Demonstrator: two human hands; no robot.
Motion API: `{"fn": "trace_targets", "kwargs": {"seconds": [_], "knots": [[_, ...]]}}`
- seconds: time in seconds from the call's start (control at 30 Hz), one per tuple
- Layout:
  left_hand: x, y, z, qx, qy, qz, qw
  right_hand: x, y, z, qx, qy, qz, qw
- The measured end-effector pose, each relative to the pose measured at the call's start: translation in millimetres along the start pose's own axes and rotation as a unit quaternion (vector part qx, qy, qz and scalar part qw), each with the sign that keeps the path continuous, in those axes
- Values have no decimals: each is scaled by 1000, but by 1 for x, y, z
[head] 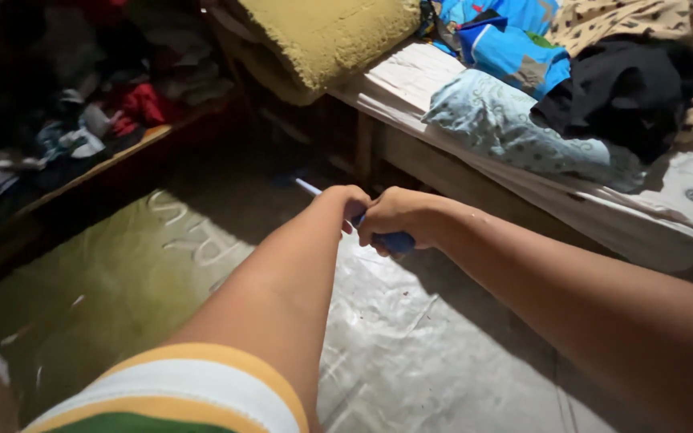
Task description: Mop the floor area between a bed and storage shelves using a blue mop.
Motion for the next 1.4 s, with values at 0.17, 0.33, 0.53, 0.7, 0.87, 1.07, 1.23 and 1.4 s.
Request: {"fn": "trace_targets", "kwargs": {"seconds": [0.17, 0.33, 0.53, 0.7, 0.87, 1.07, 1.23, 1.4], "knots": [[4, -7, 18, -47, -1, -6, 999, 0, 37, 1, -4, 40, 29, 999], [22, -13, 59, -91, 2, 2, 996, 12, 41, 13, 8, 30, 63, 998], [46, -40, 112, -132, 23, 23, 991, 23, 19, 33, -32, 66, 87, 994], [6, -62, 143, -160, 56, 0, 986, 36, -13, 58, -61, 95, 124, 986], [-23, -26, 150, -144, 119, -37, 982, 45, -44, 83, -72, 141, 130, 979], [-9, -62, 193, -68, 6, -167, 984, 78, -71, 108, -93, 176, 162, 966], [-30, -40, 183, -39, -62, -206, 976, 86, -52, 129, -109, 218, 160, 957], [-37, -11, 162, -14, -112, -213, 970, 84, -27, 129, -123, 254, 154, 947]]}}
Point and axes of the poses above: each hand's wrist, its own y-axis away from the middle knuckle, its own x-axis out of the palm, z = x × y, the point moved 6 cm from there along -y, towards the middle knuckle, and after that the axes turned 8 degrees about -z, right-handed, at the moved point
